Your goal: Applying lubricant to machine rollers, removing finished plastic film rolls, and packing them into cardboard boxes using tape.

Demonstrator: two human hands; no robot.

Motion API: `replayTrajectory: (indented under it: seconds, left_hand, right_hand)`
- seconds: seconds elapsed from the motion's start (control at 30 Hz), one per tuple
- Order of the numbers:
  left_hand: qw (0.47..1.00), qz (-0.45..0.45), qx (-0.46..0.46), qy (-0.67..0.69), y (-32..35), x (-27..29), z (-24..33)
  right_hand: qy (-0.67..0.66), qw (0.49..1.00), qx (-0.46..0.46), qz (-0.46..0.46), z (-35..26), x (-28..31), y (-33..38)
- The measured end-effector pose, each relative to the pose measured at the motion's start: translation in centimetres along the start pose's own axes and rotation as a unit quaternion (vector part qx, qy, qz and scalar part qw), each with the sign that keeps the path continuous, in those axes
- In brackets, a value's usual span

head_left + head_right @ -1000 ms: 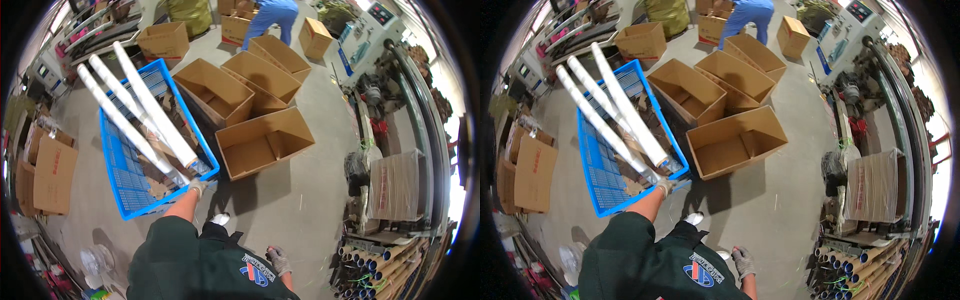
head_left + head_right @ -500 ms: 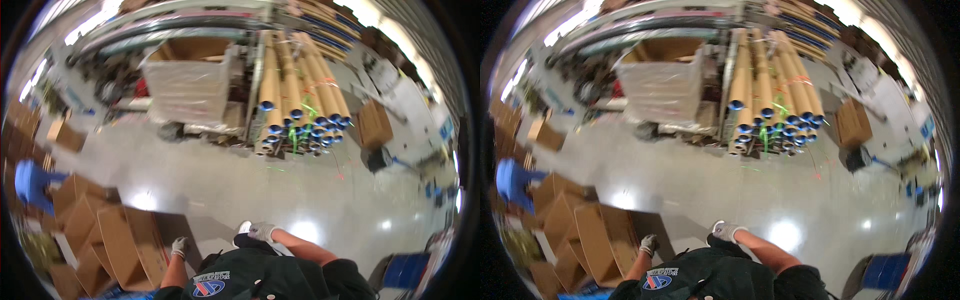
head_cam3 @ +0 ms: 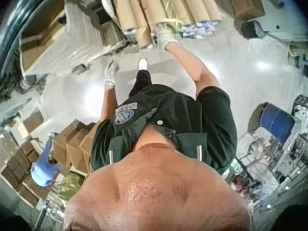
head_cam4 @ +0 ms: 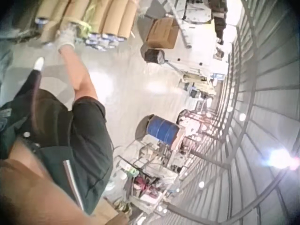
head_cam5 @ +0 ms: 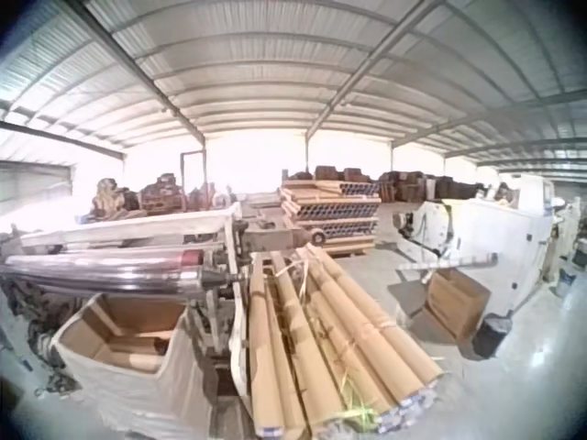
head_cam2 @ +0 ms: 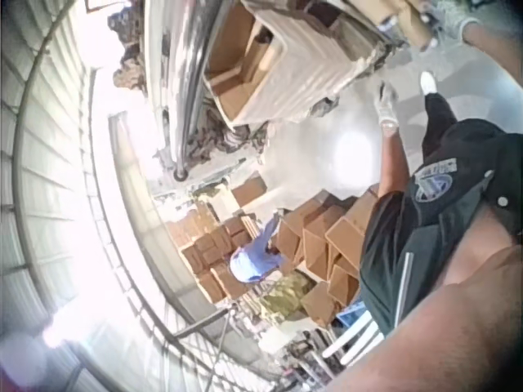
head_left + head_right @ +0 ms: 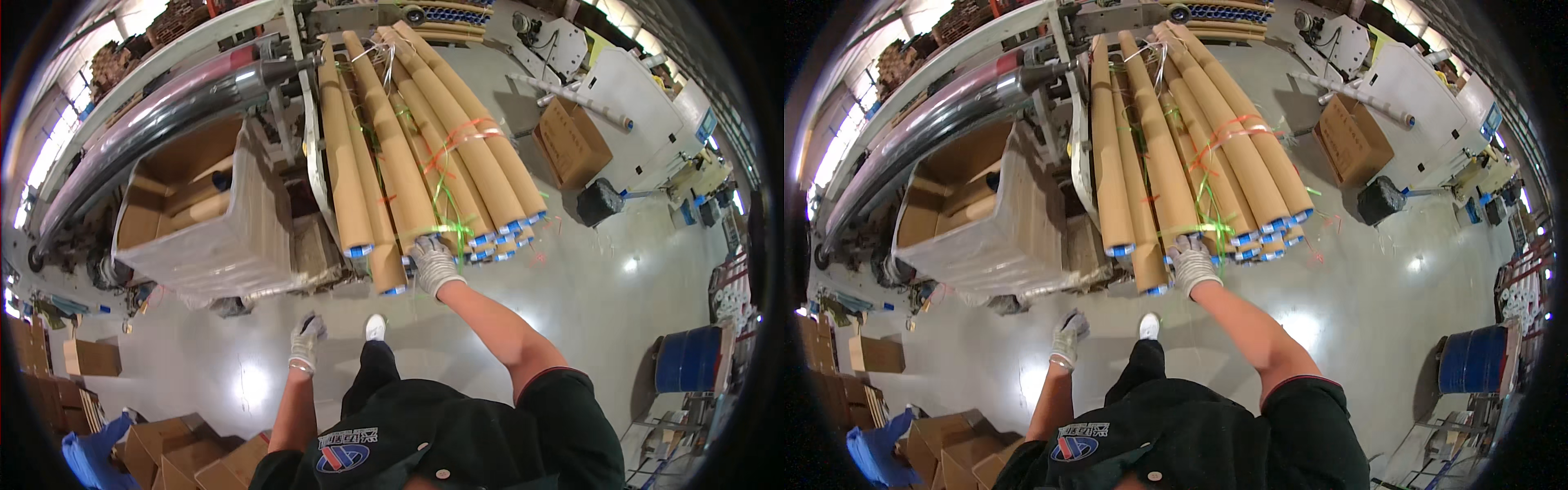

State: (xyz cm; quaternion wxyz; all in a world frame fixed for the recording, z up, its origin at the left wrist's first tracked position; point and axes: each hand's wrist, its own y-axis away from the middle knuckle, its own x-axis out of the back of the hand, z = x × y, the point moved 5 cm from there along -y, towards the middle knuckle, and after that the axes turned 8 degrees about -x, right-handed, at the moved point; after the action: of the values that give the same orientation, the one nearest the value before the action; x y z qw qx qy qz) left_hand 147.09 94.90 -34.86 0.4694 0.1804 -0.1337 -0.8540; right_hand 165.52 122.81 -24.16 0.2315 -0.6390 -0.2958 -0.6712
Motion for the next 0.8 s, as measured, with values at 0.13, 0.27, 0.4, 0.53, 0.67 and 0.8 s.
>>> replayTrajectory:
  seconds: [0.13,0.27,0.4,0.53,0.67,0.8]
  left_hand:
    - [0.992,-0.086,-0.095,0.014,-6.2,-11.7,11.3]
    - [0.975,-0.211,-0.06,-0.022,-11.9,-22.1,15.2]
    - [0.983,-0.172,0.004,0.057,-16.2,-32.2,18.4]
    - [0.945,-0.282,0.123,0.112,-18.0,-38.7,16.7]
    - [0.949,-0.312,-0.038,-0.001,-14.7,-42.3,16.7]
    - [0.886,-0.303,-0.221,-0.271,-13.2,-41.0,21.6]
  right_hand:
    - [0.053,0.995,-0.049,0.066,3.9,0.4,-7.0]
    - [-0.011,0.986,-0.105,-0.127,4.9,0.9,-10.4]
    - [-0.194,0.98,-0.023,-0.038,2.5,12.3,-6.2]
    - [-0.326,0.943,0.052,0.053,6.0,13.2,-4.7]
    - [-0.537,0.837,0.102,-0.007,9.2,3.4,-2.4]
    - [-0.306,0.821,0.269,-0.399,13.6,10.4,-6.3]
